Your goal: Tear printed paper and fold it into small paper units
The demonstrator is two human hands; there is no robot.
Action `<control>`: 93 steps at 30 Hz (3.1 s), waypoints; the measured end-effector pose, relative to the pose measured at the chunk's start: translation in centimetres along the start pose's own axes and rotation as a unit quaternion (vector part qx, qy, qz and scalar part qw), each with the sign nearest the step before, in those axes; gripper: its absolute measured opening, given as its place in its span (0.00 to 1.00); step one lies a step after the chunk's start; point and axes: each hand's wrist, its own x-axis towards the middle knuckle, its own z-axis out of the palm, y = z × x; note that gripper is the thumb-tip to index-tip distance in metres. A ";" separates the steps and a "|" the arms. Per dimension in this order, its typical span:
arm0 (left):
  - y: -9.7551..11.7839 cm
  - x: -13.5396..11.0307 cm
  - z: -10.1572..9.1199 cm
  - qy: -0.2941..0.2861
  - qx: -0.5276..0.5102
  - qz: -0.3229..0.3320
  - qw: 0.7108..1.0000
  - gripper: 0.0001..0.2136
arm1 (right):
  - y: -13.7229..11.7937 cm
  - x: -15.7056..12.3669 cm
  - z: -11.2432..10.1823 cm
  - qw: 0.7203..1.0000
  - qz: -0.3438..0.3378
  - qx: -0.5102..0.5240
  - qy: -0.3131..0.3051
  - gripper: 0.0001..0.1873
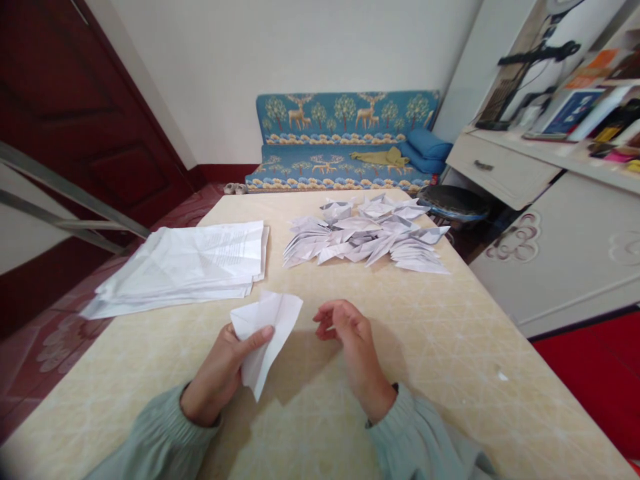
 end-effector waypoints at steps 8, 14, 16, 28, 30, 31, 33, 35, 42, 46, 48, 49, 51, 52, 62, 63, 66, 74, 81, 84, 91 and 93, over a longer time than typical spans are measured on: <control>-1.0 -0.5 1.6 -0.010 -0.071 0.063 0.995 0.16 | 1.8 -2.7 4.4 0.985 0.024 -0.080 -0.149 0.20; -0.8 -1.0 2.0 -0.041 -0.111 0.083 0.990 0.12 | 1.0 -2.3 3.8 0.983 -0.038 -0.168 -0.070 0.02; -0.7 -0.8 1.7 -0.015 -0.123 0.076 0.989 0.10 | 0.2 -2.0 3.5 0.976 -0.080 -0.194 -0.051 0.02; -0.2 0.4 -0.3 0.034 -0.001 0.100 0.994 0.10 | -1.4 -0.7 1.0 0.965 -0.054 -0.253 -0.044 0.07; 0.2 0.6 -0.8 0.020 0.036 0.095 0.995 0.09 | -1.6 -0.4 0.5 0.964 -0.031 -0.256 -0.059 0.07; 0.4 0.6 -1.0 0.005 0.055 0.088 0.995 0.09 | -1.7 -0.3 0.2 0.963 -0.022 -0.259 -0.067 0.07; 0.9 0.8 -1.5 -0.032 0.089 0.063 0.994 0.09 | -1.8 -0.2 -0.3 0.961 -0.009 -0.262 -0.086 0.07; 1.2 0.8 -2.0 -0.088 0.132 0.024 0.987 0.09 | -1.8 0.0 -0.7 0.961 0.004 -0.255 -0.105 0.07; 1.3 0.1 -1.7 -0.169 0.283 0.015 0.944 0.14 | -1.7 -0.1 -0.8 0.967 0.023 -0.210 -0.143 0.06; 1.4 -0.4 -1.1 -0.134 0.351 0.098 0.921 0.15 | -1.6 -0.2 -0.5 0.956 0.001 -0.237 -0.171 0.04; 1.8 -0.6 -1.2 -0.131 0.392 0.136 0.900 0.12 | -1.5 -0.2 -0.4 0.945 -0.027 -0.265 -0.189 0.04; 2.0 -0.6 -1.2 -0.136 0.411 0.150 0.889 0.10 | -1.5 -0.2 -0.4 0.940 -0.039 -0.277 -0.198 0.04; 2.4 -0.6 -1.4 -0.145 0.441 0.170 0.869 0.06 | -1.6 -0.2 -0.3 0.933 -0.058 -0.290 -0.208 0.04; 2.6 -0.6 -1.5 -0.147 0.455 0.181 0.860 0.06 | -1.7 -0.2 -0.3 0.931 -0.066 -0.293 -0.209 0.05; 3.3 -2.0 0.2 -0.100 0.552 0.369 0.741 0.07 | -2.5 -0.6 0.2 0.883 -0.260 -0.324 -0.219 0.07; 3.3 -2.1 0.4 -0.078 0.549 0.403 0.728 0.07 | -2.5 -0.6 0.1 0.866 -0.309 -0.336 -0.206 0.08; 2.9 -2.0 0.5 -0.015 0.554 0.487 0.675 0.08 | -2.3 -0.5 -0.6 0.796 -0.434 -0.390 -0.161 0.11; -0.2 0.8 -0.3 -0.035 0.630 0.508 0.586 0.05 | 0.1 0.7 -0.9 0.703 -0.441 -0.529 -0.174 0.08; -1.4 1.2 -1.1 -0.088 0.655 0.434 0.612 0.06 | 0.7 0.2 -0.9 0.685 -0.377 -0.585 -0.215 0.09; -1.3 1.4 -1.8 -0.095 0.631 0.378 0.671 0.07 | 0.5 0.2 -0.9 0.703 -0.330 -0.594 -0.210 0.08; 0.2 2.3 -3.6 -0.147 0.555 0.281 0.769 0.07 | 0.0 1.2 -1.3 0.796 -0.170 -0.530 -0.238 0.08; 0.4 2.6 -3.9 -0.135 0.539 0.262 0.789 0.07 | -0.2 1.7 -1.3 0.813 -0.138 -0.511 -0.243 0.08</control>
